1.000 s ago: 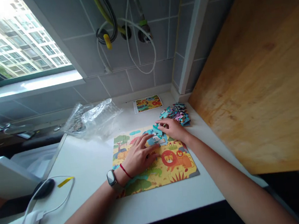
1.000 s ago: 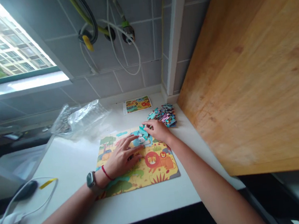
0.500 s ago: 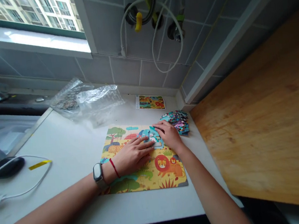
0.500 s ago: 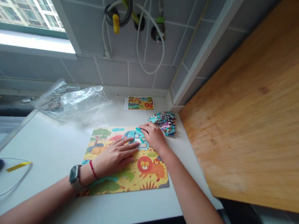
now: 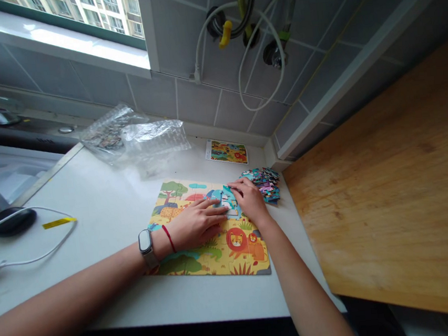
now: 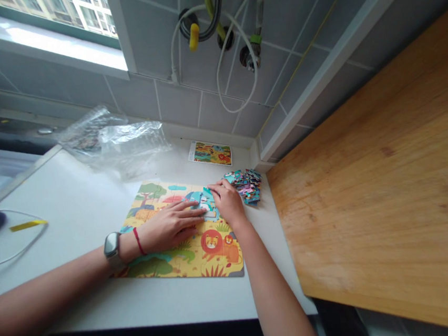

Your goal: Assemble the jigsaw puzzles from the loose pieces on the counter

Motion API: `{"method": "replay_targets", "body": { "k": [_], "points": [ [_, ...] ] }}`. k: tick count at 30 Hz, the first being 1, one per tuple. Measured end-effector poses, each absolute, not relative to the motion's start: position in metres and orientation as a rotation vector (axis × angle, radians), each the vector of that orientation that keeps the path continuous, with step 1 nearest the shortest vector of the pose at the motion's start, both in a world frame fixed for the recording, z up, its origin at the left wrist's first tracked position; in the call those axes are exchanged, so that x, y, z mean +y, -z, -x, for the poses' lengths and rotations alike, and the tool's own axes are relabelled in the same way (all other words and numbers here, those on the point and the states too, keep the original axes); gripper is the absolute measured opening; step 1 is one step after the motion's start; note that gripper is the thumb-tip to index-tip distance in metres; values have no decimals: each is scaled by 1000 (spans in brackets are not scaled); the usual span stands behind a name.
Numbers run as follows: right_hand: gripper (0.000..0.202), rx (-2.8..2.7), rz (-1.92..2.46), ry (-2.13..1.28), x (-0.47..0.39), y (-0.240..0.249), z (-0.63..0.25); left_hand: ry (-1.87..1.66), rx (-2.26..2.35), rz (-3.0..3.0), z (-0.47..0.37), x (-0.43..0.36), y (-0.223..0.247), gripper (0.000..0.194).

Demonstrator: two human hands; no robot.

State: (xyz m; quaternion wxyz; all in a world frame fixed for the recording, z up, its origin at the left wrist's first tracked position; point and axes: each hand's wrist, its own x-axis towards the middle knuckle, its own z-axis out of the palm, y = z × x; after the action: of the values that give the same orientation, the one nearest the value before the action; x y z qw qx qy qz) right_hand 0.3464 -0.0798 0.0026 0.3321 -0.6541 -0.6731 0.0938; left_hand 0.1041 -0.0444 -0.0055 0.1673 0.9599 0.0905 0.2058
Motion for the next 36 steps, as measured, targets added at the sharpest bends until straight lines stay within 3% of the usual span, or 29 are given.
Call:
{"method": "replay_targets", "body": {
  "k": [17,25,36],
  "points": [
    [27,-1710,1749,-363,-82,-7,-349,-483,399,-2777,-103,-42,5,48],
    [26,-1611,1632,-339,-84,-6,-349,-535,375,-2786,-103,-42,6,46],
    [24,-1551,1784,405,-84,-13,-369,-570,348,-3120,-106,-60,-10,34]
  ]
}}
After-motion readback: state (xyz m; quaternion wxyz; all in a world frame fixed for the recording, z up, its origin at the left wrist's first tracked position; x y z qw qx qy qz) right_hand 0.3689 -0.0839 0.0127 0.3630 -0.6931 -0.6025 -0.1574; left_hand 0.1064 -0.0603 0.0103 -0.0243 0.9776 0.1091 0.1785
